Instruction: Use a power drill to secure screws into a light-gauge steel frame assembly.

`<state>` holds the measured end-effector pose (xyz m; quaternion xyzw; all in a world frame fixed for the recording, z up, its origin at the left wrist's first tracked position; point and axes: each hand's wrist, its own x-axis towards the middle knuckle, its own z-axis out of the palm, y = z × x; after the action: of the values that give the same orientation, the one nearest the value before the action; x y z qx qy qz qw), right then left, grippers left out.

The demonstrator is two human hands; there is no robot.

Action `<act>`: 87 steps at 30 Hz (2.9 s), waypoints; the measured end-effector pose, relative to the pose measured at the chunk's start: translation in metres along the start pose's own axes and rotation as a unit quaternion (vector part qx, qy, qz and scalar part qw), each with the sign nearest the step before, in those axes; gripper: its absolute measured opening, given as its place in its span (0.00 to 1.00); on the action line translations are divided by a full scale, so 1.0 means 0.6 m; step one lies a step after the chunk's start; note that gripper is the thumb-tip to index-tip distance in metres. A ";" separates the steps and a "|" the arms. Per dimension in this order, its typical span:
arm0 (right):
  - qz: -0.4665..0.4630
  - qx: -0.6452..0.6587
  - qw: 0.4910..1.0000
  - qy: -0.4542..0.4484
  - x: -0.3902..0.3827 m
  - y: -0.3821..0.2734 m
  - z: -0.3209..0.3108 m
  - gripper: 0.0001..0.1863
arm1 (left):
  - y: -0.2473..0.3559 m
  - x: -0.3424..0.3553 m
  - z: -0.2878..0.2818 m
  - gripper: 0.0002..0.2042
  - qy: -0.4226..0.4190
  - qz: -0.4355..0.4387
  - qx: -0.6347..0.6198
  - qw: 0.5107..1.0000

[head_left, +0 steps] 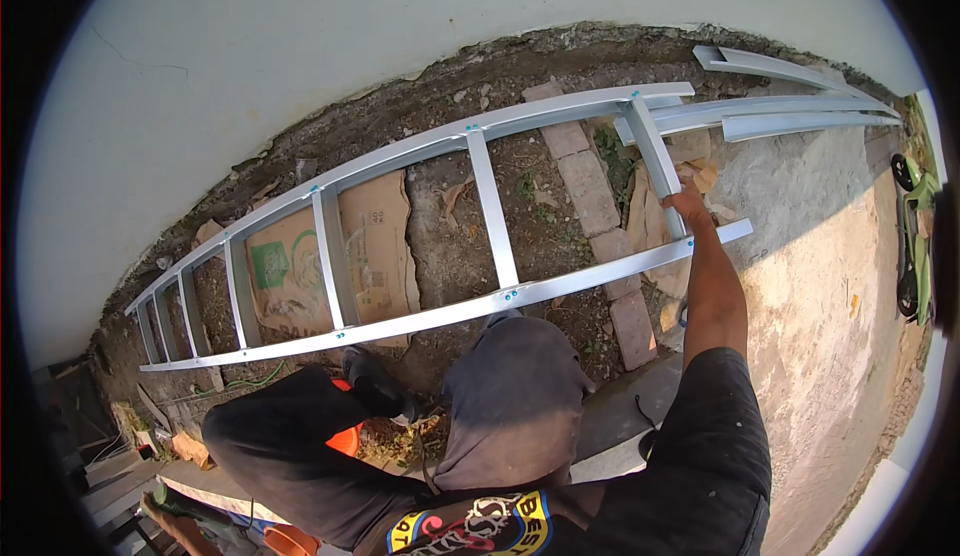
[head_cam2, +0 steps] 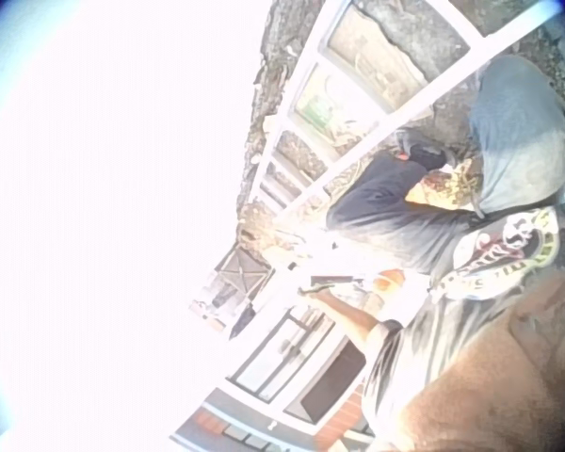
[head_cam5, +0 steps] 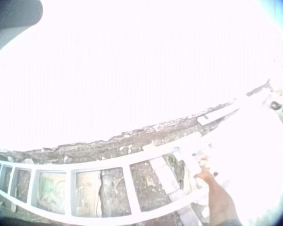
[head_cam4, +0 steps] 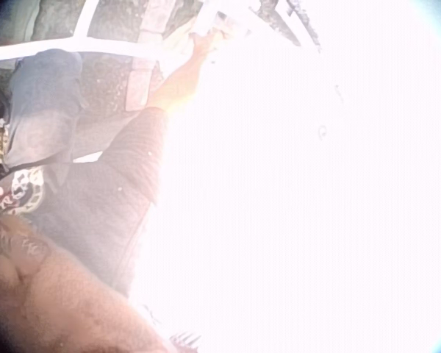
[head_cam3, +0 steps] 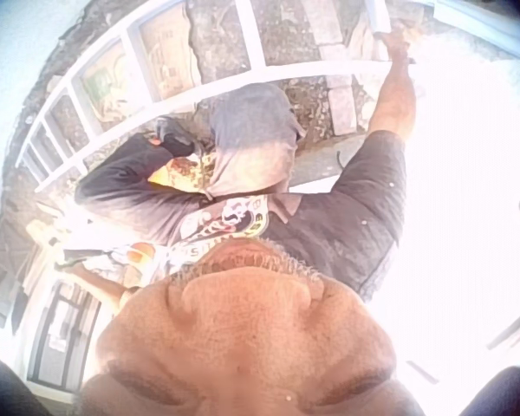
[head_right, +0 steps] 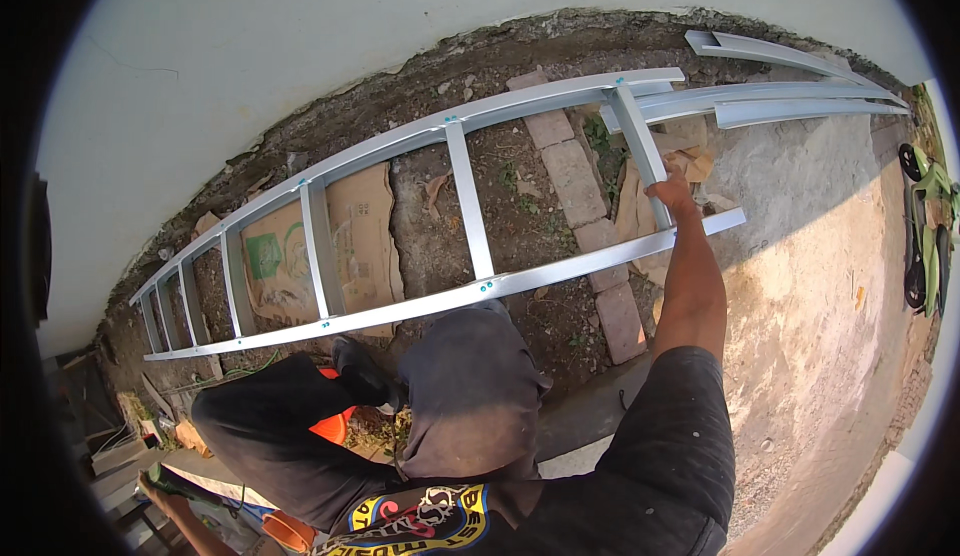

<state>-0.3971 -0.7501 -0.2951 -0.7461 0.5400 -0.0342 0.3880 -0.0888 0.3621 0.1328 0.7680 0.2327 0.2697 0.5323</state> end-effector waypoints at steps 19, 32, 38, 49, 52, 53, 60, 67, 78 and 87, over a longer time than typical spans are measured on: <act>-0.036 0.045 0.989 -0.138 -0.307 -0.244 0.432 0.65 | -0.061 0.114 0.189 0.18 -0.137 -0.109 -0.086 0.981; 0.029 -0.069 0.970 -0.232 -0.260 -0.224 0.519 0.40 | -0.024 0.127 0.275 0.18 -0.162 -0.106 -0.123 0.973; 0.010 -0.005 0.982 -0.188 -0.279 -0.240 0.523 0.32 | -0.004 0.132 0.242 0.18 -0.152 -0.106 -0.120 0.975; -0.026 0.109 0.989 -0.098 -0.319 -0.309 0.427 0.47 | 0.003 0.113 0.218 0.19 -0.147 -0.119 -0.131 0.973; -0.024 0.156 0.981 -0.115 -0.314 -0.324 0.327 0.48 | -0.007 0.107 0.201 0.19 -0.141 -0.127 -0.134 0.973; -0.031 0.159 0.982 -0.100 -0.303 -0.319 0.301 0.48 | -0.013 0.105 0.195 0.19 -0.139 -0.131 -0.135 0.972; -0.048 0.115 0.990 -0.062 -0.142 -0.220 0.093 0.51 | -0.058 0.075 0.086 0.19 -0.086 -0.155 -0.136 0.975; -0.035 0.009 0.998 -0.049 0.050 -0.029 -0.061 0.42 | -0.078 -0.016 -0.142 0.16 -0.050 -0.151 -0.115 0.980; -0.025 -0.042 0.998 -0.042 0.013 -0.054 -0.085 0.34 | -0.073 -0.023 -0.037 0.12 -0.052 -0.095 -0.170 0.979; -0.170 0.057 0.979 -0.098 -0.210 -0.296 -0.049 0.41 | -0.106 -0.019 0.022 0.14 -0.110 -0.132 -0.232 0.957</act>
<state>-0.3247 -0.6408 -0.1191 -0.8034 0.3616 -0.0569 0.4695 -0.0933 0.3664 0.0669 0.6108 0.2032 0.1574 0.7489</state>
